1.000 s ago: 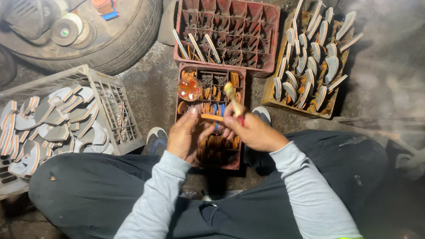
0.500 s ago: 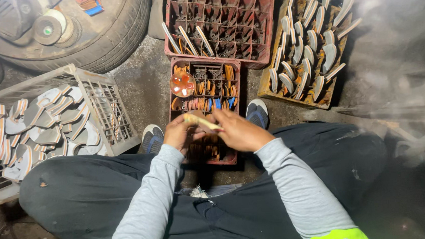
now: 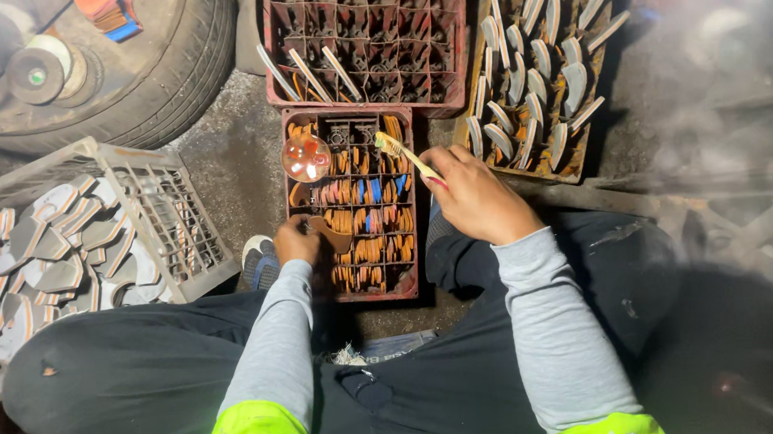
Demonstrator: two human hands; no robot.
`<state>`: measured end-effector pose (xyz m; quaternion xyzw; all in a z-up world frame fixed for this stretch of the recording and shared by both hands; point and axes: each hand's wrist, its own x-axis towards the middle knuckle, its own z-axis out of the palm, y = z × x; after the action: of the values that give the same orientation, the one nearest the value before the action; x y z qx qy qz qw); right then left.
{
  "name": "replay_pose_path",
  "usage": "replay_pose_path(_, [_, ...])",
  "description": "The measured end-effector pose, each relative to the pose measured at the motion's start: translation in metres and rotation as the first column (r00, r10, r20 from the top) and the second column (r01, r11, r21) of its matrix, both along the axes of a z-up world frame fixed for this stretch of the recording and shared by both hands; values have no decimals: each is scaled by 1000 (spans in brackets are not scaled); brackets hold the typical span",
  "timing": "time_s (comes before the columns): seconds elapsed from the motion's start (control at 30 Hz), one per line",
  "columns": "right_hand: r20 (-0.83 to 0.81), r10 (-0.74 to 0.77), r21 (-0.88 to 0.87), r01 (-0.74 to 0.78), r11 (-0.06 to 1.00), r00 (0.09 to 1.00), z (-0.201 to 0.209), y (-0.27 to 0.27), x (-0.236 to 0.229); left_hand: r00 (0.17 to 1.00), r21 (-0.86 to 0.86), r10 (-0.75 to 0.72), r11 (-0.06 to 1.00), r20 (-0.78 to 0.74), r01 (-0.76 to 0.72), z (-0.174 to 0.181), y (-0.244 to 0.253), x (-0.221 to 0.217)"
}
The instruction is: The person sits on the floor and uses a toothbrush to apply orange paint to the edges of curved shoe sole pieces. They pick up each piece, paint it, and place it into a crate. The person repeats this process for multiple pieces.
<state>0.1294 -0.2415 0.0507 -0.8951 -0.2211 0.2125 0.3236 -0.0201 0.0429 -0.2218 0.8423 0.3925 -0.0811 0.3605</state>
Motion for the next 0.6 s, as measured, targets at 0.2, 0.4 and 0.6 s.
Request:
replay_pose_path(0.2, [67, -38, 77, 33, 996, 997, 12, -7, 7, 992, 75, -52, 995, -116, 61, 46, -10, 16])
replay_pose_path(0.4, [95, -82, 52, 78, 996, 992, 21, -13, 10, 962, 255, -272, 930, -14, 266, 84, -46, 50])
replay_pose_path(0.6, [149, -123, 90, 111, 990, 981, 23, -22, 13, 940, 146, -330, 929, -88, 340, 37, -79, 117])
